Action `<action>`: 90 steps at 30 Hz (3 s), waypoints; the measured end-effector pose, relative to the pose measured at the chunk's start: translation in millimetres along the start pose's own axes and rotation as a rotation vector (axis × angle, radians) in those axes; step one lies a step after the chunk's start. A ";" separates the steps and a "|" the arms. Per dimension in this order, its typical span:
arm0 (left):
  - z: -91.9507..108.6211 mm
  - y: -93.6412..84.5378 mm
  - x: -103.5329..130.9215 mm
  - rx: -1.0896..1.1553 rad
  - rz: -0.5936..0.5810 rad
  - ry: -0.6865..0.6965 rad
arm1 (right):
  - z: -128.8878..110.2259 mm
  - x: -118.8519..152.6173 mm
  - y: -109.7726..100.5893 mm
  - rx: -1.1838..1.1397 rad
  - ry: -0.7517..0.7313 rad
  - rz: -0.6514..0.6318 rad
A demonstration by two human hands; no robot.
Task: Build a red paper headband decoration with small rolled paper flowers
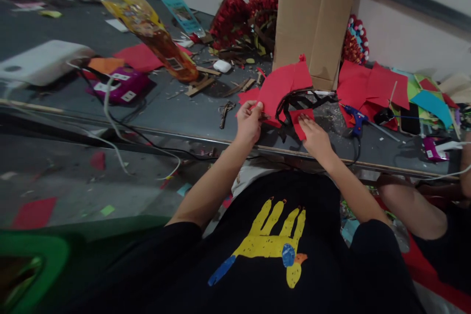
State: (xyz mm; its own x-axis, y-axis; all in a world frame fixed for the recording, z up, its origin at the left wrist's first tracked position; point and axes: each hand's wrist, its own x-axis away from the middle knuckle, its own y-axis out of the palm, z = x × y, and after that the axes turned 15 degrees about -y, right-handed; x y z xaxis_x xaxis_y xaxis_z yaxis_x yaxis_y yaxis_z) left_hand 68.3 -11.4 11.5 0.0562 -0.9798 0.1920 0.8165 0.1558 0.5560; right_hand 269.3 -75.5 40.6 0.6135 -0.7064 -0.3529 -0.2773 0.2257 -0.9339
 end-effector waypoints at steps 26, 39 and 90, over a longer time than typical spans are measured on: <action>0.8 -2.0 1.7 0.013 -0.022 0.047 | -27.2 12.1 2.9 -0.126 -0.135 0.088; 3.1 -0.3 4.3 -0.016 -0.007 -0.001 | -4.9 -1.2 -2.3 0.124 -0.151 -0.082; 8.6 -5.1 0.9 0.016 0.060 -0.059 | -59.7 -10.5 -16.6 -0.255 -0.227 -0.027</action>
State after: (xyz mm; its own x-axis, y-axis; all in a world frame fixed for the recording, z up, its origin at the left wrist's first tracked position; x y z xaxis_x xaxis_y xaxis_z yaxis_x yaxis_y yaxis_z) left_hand 59.2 -12.0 15.8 0.0708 -0.9595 0.2726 0.8031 0.2169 0.5550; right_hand 223.4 -111.9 63.3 0.7643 -0.5357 -0.3589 -0.4169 0.0140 -0.9088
